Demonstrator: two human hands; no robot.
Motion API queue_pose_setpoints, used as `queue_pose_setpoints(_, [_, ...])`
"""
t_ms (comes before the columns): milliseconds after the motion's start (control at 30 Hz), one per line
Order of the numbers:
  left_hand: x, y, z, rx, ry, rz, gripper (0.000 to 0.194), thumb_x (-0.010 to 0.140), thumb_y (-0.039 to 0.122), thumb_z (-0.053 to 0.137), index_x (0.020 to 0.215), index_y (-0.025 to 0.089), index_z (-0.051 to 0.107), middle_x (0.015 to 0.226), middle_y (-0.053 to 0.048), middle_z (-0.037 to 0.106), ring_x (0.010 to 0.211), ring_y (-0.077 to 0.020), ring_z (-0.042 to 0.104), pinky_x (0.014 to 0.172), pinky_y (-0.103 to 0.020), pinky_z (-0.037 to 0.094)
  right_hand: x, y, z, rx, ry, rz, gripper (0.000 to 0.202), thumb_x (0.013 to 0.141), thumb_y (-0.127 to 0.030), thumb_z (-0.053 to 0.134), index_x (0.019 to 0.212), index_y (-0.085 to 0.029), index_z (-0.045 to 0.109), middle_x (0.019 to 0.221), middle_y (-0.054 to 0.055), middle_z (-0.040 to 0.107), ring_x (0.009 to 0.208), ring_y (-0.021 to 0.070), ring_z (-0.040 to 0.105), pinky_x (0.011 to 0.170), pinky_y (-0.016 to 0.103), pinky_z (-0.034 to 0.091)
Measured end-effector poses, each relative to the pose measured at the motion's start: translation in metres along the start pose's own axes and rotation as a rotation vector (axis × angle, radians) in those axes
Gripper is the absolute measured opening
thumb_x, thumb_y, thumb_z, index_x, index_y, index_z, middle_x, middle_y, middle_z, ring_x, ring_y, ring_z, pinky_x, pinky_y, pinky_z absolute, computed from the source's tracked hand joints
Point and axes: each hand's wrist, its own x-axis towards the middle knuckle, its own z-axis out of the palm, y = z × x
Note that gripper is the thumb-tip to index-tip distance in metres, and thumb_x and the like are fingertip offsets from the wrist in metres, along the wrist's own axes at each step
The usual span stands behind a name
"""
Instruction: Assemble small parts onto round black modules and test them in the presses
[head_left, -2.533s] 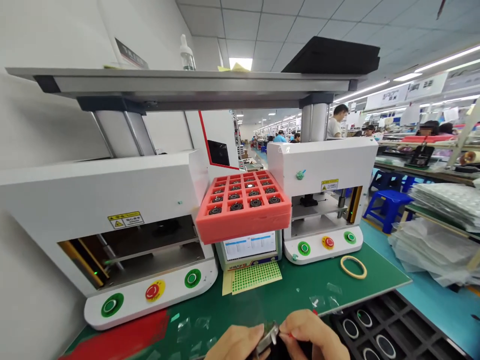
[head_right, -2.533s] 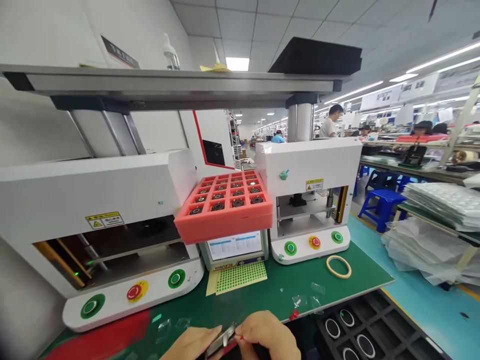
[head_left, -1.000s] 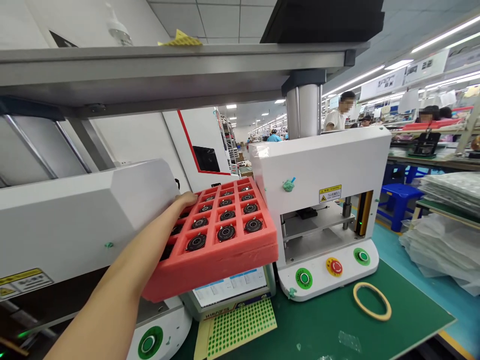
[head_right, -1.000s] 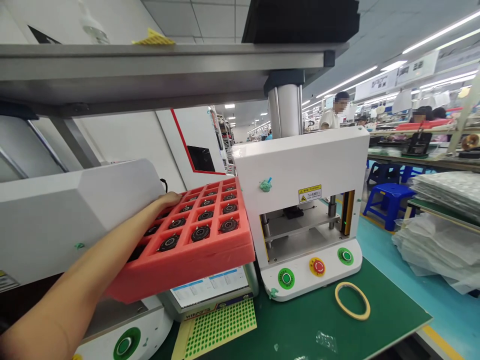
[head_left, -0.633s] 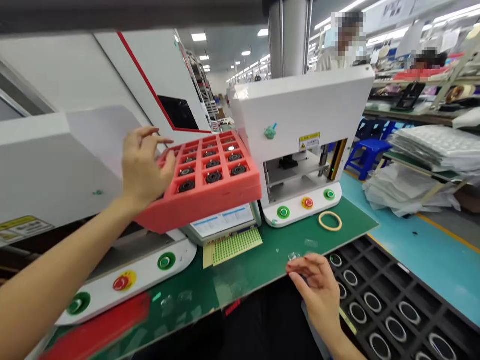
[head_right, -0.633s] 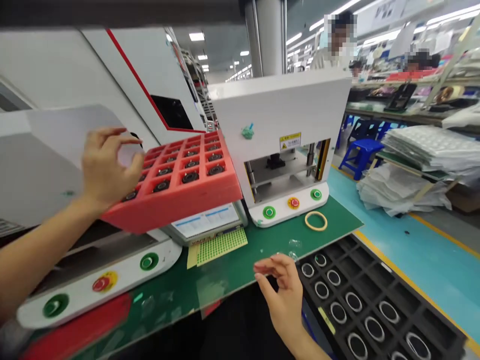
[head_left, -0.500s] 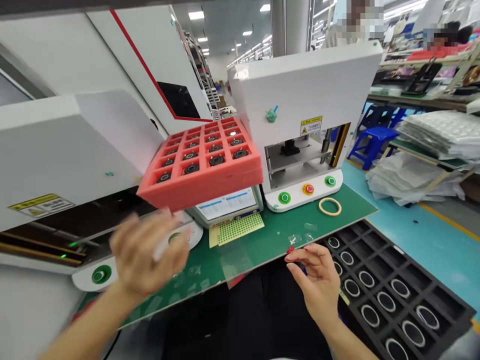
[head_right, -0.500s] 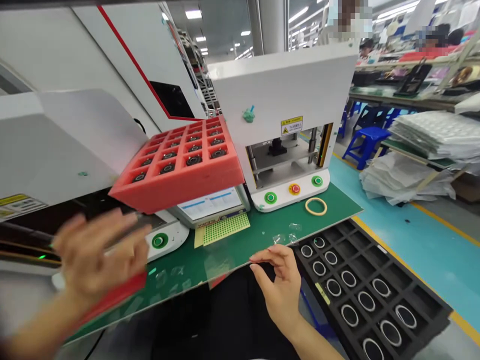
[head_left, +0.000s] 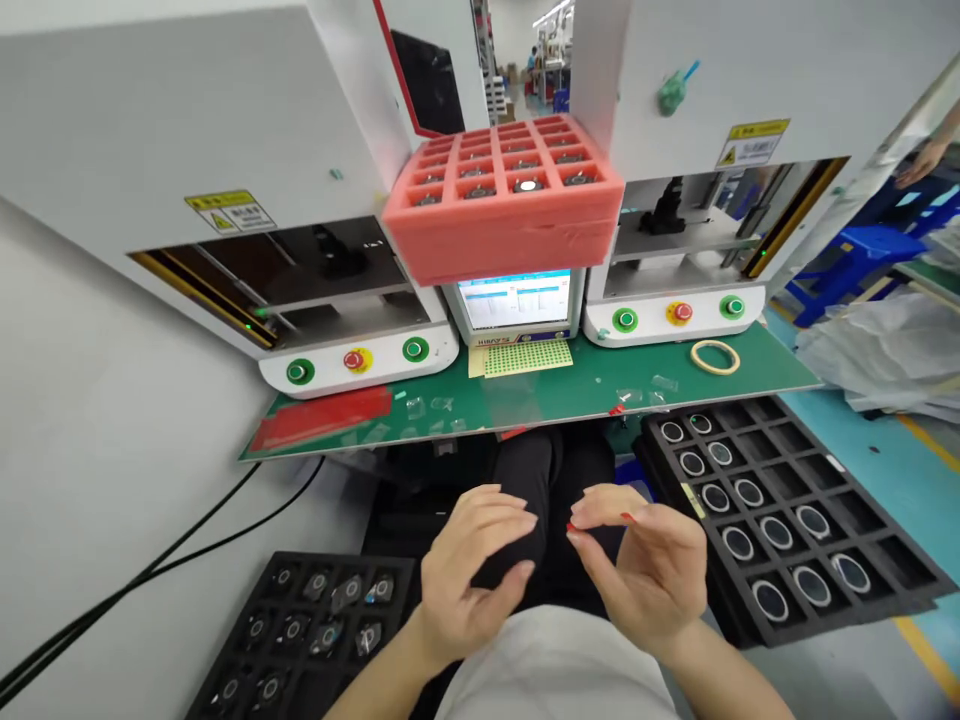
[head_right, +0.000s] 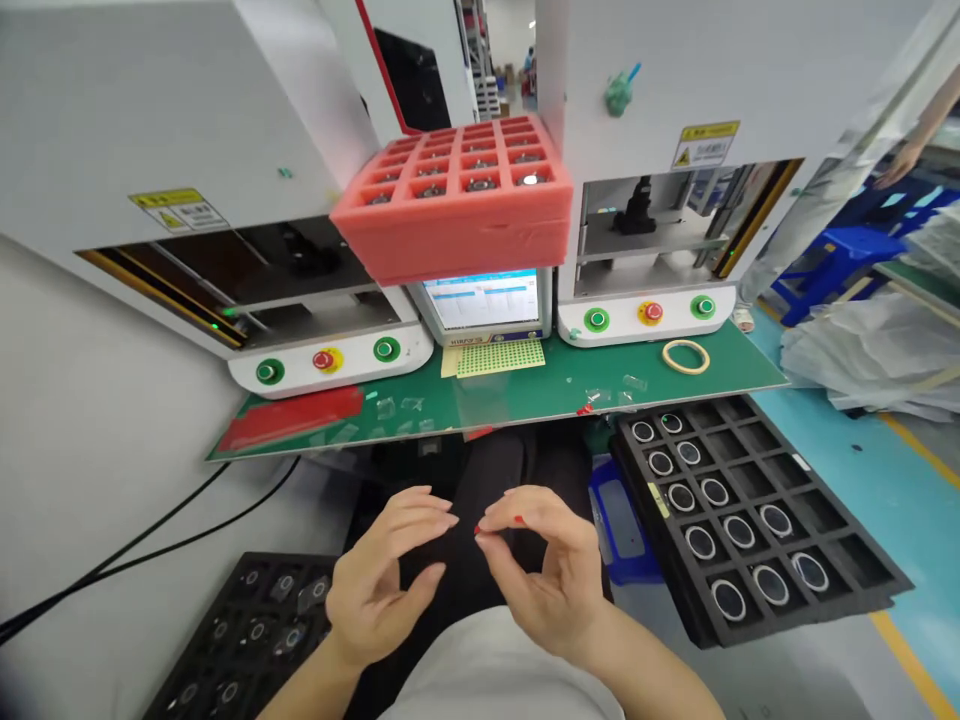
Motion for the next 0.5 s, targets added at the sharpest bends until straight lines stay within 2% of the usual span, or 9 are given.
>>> queue_pose_setpoints(100, [-0.006, 0.005, 0.015, -0.083, 0.104, 0.009, 0.024, 0.088, 0.021, 0.064, 0.112, 0.015, 0.063, 0.090, -0.007, 0.072, 0.093, -0.0221, 0.067, 0.097, -0.048, 0.052, -0.008, -0.003, 0.004, -0.033, -0.054, -0.055, 0.062, 0.076, 0.010, 0.063, 0.128, -0.020, 0.048, 0.084, 0.002, 0.074, 0.076, 0.0175, 0.072, 0.079, 0.042, 0.062])
queue_pose_setpoints(200, [-0.018, -0.008, 0.027, -0.090, 0.155, 0.013, 0.020, 0.089, 0.025, 0.066, 0.107, 0.015, 0.066, 0.087, -0.005, 0.071, 0.096, -0.0215, 0.065, 0.103, -0.047, 0.048, -0.019, 0.007, 0.011, -0.057, -0.053, -0.053, 0.055, 0.078, 0.009, 0.061, 0.125, -0.018, 0.049, 0.082, 0.003, 0.074, 0.074, 0.0164, 0.072, 0.079, 0.040, 0.061])
queue_pose_setpoints(267, [-0.029, -0.020, 0.035, -0.085, 0.192, -0.001, 0.014, 0.088, 0.021, 0.067, 0.101, 0.016, 0.068, 0.084, -0.004, 0.070, 0.096, -0.0204, 0.065, 0.105, -0.046, 0.046, -0.029, 0.019, 0.018, -0.080, -0.011, -0.032, 0.049, 0.079, 0.007, 0.061, 0.121, -0.017, 0.052, 0.080, 0.002, 0.073, 0.071, 0.0157, 0.071, 0.078, 0.039, 0.061])
queue_pose_setpoints(367, [-0.045, -0.033, 0.045, -0.076, 0.257, -0.066, 0.011, 0.085, 0.014, 0.068, 0.095, 0.019, 0.069, 0.082, -0.001, 0.069, 0.093, -0.0194, 0.065, 0.105, -0.047, 0.047, -0.044, 0.034, 0.027, -0.110, 0.038, 0.018, 0.044, 0.080, 0.005, 0.063, 0.117, -0.017, 0.053, 0.078, 0.001, 0.073, 0.071, 0.0153, 0.071, 0.078, 0.038, 0.061])
queue_pose_setpoints(500, [-0.058, -0.039, 0.049, -0.084, 0.324, -0.179, 0.011, 0.085, 0.016, 0.069, 0.094, 0.021, 0.070, 0.089, -0.003, 0.069, 0.094, -0.0203, 0.065, 0.105, -0.051, 0.048, -0.053, 0.041, 0.033, -0.122, -0.022, 0.082, 0.045, 0.082, 0.002, 0.064, 0.118, -0.020, 0.052, 0.076, 0.001, 0.074, 0.072, 0.0169, 0.071, 0.078, 0.040, 0.061])
